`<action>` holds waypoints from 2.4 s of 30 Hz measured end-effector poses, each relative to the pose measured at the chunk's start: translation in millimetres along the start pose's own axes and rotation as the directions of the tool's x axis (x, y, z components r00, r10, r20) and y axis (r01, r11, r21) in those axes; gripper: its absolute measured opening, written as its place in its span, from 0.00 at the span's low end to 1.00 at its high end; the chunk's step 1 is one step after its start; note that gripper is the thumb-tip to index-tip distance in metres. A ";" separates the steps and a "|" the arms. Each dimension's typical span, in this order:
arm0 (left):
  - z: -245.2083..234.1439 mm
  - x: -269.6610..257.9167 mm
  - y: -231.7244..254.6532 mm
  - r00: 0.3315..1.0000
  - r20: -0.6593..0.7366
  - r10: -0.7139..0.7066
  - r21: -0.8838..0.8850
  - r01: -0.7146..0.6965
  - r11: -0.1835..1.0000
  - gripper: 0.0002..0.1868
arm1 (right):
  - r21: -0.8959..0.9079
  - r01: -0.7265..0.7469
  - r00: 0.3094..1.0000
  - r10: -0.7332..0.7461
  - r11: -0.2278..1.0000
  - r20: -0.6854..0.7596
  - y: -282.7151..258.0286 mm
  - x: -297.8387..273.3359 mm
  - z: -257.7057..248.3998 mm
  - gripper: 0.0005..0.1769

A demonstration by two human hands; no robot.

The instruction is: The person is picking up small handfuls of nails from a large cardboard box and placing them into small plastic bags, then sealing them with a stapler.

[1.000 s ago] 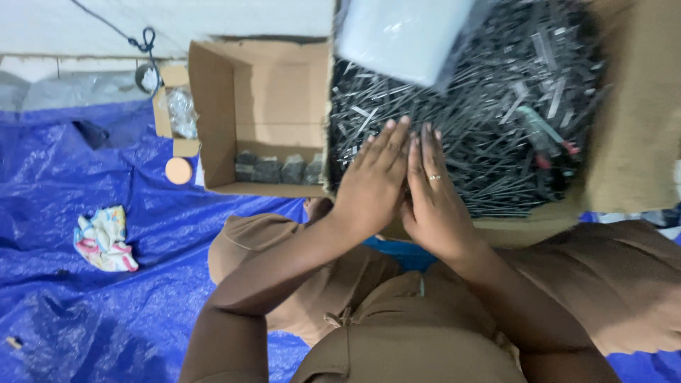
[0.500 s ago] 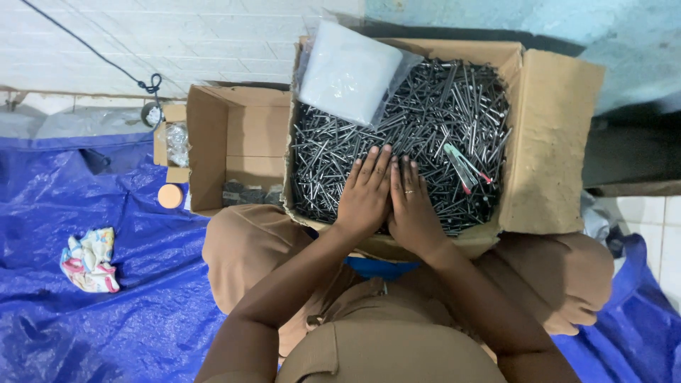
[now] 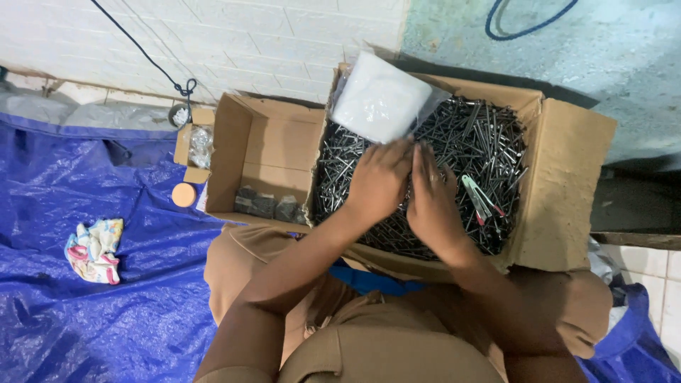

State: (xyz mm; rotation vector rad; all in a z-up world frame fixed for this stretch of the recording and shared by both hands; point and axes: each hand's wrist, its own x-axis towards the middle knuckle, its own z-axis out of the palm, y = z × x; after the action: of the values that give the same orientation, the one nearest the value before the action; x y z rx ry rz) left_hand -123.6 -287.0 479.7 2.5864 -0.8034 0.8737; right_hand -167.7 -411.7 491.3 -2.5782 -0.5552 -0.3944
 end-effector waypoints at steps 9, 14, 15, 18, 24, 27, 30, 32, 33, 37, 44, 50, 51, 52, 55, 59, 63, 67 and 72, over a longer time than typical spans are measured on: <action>29.6 64.6 -70.6 0.992 0.122 -0.032 0.134 0.015 0.991 0.15 | -0.060 0.009 0.999 -0.012 0.998 -0.050 32.6 96.6 17.4 0.32; 35.6 70.2 -79.1 0.993 0.102 -0.064 0.238 0.038 0.971 0.16 | -0.217 -0.051 0.981 0.008 0.975 -0.193 57.0 109.9 40.8 0.19; 29.7 73.1 -76.6 0.994 0.052 -0.100 0.256 0.083 0.963 0.14 | -0.276 -0.044 0.972 -0.023 0.960 -0.235 58.1 113.4 41.7 0.11; 44.1 73.4 -75.5 0.986 0.058 -0.159 0.310 0.133 0.941 0.07 | -0.283 -0.007 0.974 -0.058 0.959 -0.220 52.5 117.9 34.6 0.04; 43.9 67.7 -75.7 0.960 0.191 -0.204 0.304 0.140 0.942 0.06 | -0.182 -0.059 0.995 0.072 0.981 0.062 36.2 124.2 4.9 0.13; 23.3 72.2 -63.2 0.959 0.199 -0.201 0.349 0.122 0.929 0.05 | -0.227 -0.044 0.999 0.037 0.973 -0.033 29.1 121.5 7.2 0.06; 31.1 66.2 -64.3 0.985 0.091 -0.150 0.300 0.116 0.947 0.05 | -0.306 -0.046 0.997 0.025 0.951 -0.071 35.1 124.7 19.0 0.07; 32.6 65.7 -64.4 0.990 0.049 -0.135 0.284 0.116 0.952 0.04 | -0.260 -0.052 0.996 0.032 0.964 -0.078 32.5 124.6 17.1 0.07; 32.7 64.8 -64.3 0.993 0.006 -0.119 0.267 0.113 0.957 0.04 | -0.214 -0.058 0.995 0.040 0.975 -0.087 30.6 124.1 16.1 0.07; 34.1 62.2 -67.0 0.997 -0.041 -0.061 0.316 0.070 0.946 0.04 | -0.134 -0.116 0.987 0.100 0.984 -0.122 14.8 118.9 3.0 0.06; 8.1 73.7 -52.3 0.995 -0.101 -0.001 0.265 0.028 0.964 0.03 | -0.192 -0.002 0.950 -0.059 0.981 -0.308 32.8 103.7 1.2 0.09; -25.8 79.6 -29.0 0.982 -0.177 0.058 0.246 -0.012 0.969 0.04 | -0.084 0.034 0.890 -0.068 0.996 -0.450 18.1 93.3 -21.2 0.11; -27.9 79.0 -26.6 0.981 -0.186 0.062 0.227 -0.018 0.974 0.04 | -0.028 0.063 0.885 -0.069 0.998 -0.461 10.2 91.3 -30.1 0.12; -28.4 78.9 -25.3 0.981 -0.186 0.063 0.229 -0.019 0.973 0.04 | -0.028 0.064 0.884 -0.069 0.998 -0.462 19.3 91.4 -21.3 0.12; -30.6 77.0 -23.3 0.965 -0.230 0.124 0.243 -0.066 0.968 0.04 | -0.119 -0.018 0.876 -0.042 0.993 -0.481 35.7 89.4 -4.4 0.10; -39.1 76.8 -21.7 0.967 -0.199 0.160 0.290 -0.097 0.952 0.07 | -0.006 0.055 0.924 -0.054 0.998 -0.379 36.1 81.8 -7.9 0.15; -30.9 70.5 -20.4 0.942 -0.247 0.228 0.206 -0.179 0.962 0.05 | 0.002 0.038 0.899 -0.033 0.999 -0.436 37.5 80.5 -1.7 0.08; -6.9 49.4 -23.7 0.968 -0.241 0.066 0.177 -0.023 0.984 0.13 | -0.001 -0.018 0.894 0.016 1.000 -0.448 41.3 76.1 0.5 0.06; 17.9 30.8 -35.7 0.975 0.029 -0.220 0.171 0.212 0.962 0.29 | 0.275 0.025 0.872 0.113 0.961 -0.476 18.5 70.7 -20.8 0.05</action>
State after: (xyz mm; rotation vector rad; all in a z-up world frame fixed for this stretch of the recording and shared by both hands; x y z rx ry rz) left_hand -73.8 -278.9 481.8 2.7839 -0.4636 0.8483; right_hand -101.0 -414.9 527.7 -2.1062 -0.3347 -0.8591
